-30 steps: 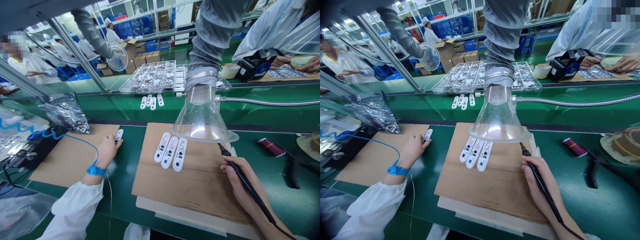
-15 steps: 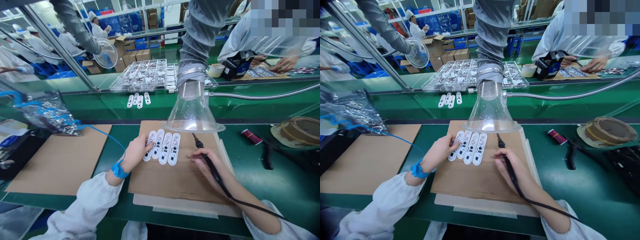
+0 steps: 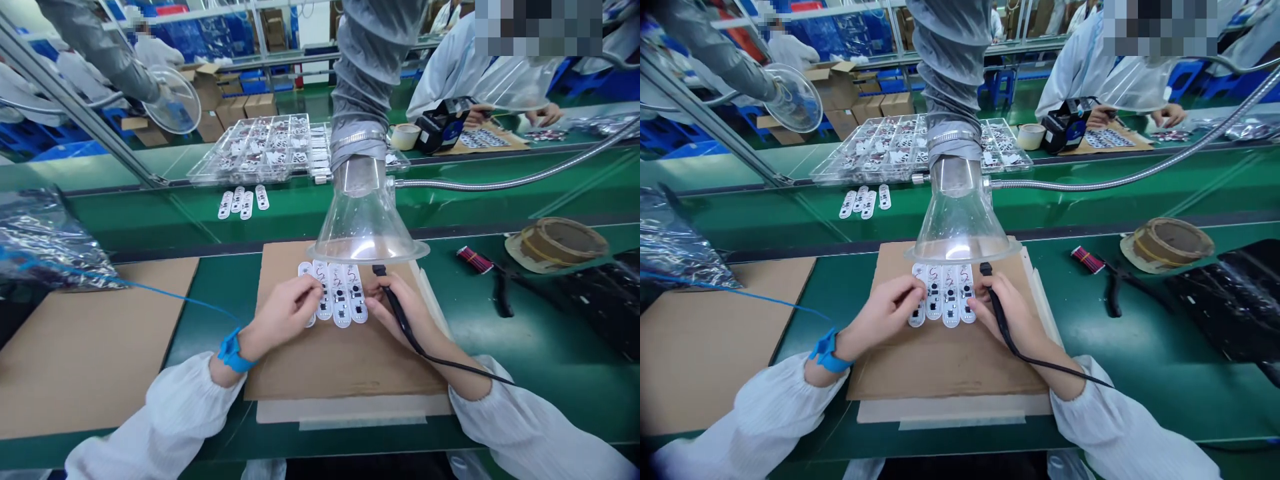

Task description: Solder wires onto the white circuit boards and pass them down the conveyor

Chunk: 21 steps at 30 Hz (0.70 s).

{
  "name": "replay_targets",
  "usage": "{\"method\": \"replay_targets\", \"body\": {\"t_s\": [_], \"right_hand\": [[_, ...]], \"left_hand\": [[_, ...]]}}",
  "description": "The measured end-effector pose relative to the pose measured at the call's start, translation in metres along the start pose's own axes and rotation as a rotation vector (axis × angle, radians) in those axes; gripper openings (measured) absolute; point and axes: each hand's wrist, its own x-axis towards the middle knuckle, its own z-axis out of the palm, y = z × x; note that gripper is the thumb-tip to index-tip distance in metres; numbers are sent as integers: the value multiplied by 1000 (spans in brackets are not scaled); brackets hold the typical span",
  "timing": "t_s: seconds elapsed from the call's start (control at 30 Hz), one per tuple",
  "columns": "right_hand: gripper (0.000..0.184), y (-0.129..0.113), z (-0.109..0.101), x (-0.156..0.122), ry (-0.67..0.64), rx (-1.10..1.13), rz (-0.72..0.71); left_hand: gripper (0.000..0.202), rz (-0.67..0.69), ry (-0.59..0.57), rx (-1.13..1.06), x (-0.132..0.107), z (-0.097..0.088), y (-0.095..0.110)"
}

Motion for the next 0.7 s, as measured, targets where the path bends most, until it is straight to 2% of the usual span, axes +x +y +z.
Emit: {"method": "replay_targets", "body": {"t_s": [0.1,0.17,0.23,0.3,0.33,0.4,0.5,0.57,0.63,0.7], "right_hand": [[11,-19,0,2,-11,-36,-52],[16,-26,-1,2,-9,-46,-53],[23,-27,-3,2,9,-48,-44],[26,-23,-8,1,41,-60,-27],[28,-20,-11,1,63,-67,-9],[32,-15,-18,0,98,-64,36],[34,-11,-25,-2,86,-26,100],[31,-8,-28,-5,112,0,148],[23,-3,-29,-7,179,44,215],[26,3,-29,-10,238,113,249]], "left_hand": [[30,115,-138,2,9,18,10],[33,152,-182,-11,15,27,14],[35,113,-229,-25,18,29,15],[36,11,-253,-24,17,23,10],[35,-39,-239,-22,16,18,6],[35,-83,-141,-15,13,6,-5],[34,-21,91,-8,10,-9,-27],[34,12,197,-3,10,-13,-41],[32,2,226,-13,11,-13,-53],[28,-38,234,-35,11,-10,-61]]}}
